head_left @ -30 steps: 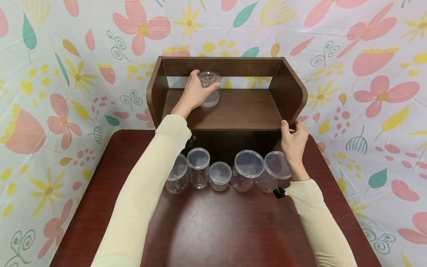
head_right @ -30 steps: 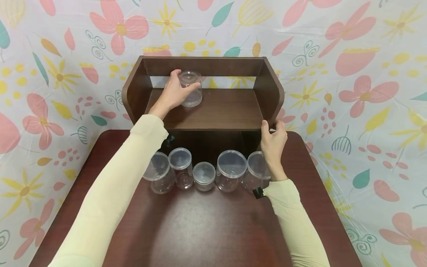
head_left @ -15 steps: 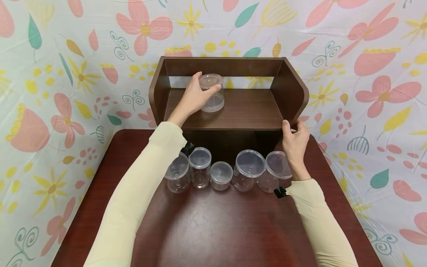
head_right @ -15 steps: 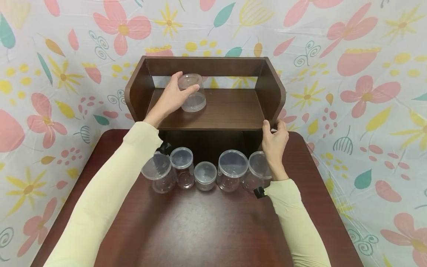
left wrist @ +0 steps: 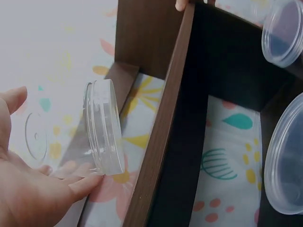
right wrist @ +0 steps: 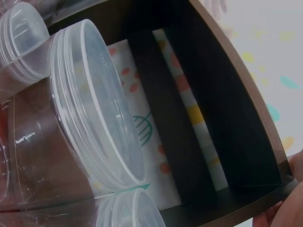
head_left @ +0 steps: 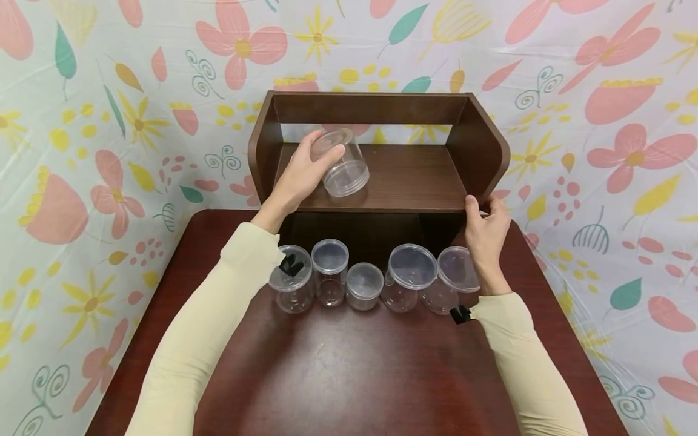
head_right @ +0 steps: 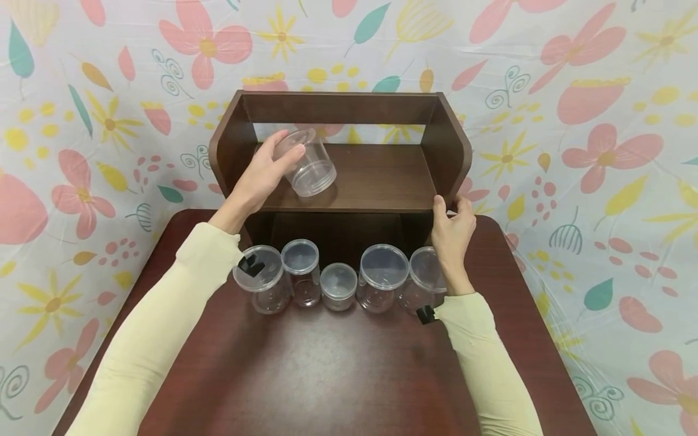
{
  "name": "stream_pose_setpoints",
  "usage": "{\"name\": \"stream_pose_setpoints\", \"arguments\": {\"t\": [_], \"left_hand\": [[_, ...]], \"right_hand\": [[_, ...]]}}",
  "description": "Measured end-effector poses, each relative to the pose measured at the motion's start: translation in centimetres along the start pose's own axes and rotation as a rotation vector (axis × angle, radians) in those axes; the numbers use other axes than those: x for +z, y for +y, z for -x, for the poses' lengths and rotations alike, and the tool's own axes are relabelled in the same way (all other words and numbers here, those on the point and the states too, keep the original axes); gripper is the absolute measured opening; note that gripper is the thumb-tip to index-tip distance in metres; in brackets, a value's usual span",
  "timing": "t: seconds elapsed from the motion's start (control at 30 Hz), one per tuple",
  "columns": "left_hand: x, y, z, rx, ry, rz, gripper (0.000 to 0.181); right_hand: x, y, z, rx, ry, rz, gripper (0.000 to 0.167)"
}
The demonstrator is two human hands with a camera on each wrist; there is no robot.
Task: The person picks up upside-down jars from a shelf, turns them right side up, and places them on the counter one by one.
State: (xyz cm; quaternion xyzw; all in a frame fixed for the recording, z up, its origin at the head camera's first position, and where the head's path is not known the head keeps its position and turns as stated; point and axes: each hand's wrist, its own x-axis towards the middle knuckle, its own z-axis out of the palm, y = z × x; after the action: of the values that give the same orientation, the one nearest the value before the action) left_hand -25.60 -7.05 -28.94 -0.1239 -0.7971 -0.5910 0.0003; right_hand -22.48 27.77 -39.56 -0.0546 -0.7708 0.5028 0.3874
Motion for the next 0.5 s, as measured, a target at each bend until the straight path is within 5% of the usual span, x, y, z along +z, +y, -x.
{"name": "stream_pose_setpoints", "arguments": {"t": [0.5], "left_hand": [[-0.7,-0.4,4.9,0.044,-0.034,0.33,0.074]], "right_hand": [[-0.2,-0.3,-0.1,0.082,-0.037,0.009,0.028]]}}
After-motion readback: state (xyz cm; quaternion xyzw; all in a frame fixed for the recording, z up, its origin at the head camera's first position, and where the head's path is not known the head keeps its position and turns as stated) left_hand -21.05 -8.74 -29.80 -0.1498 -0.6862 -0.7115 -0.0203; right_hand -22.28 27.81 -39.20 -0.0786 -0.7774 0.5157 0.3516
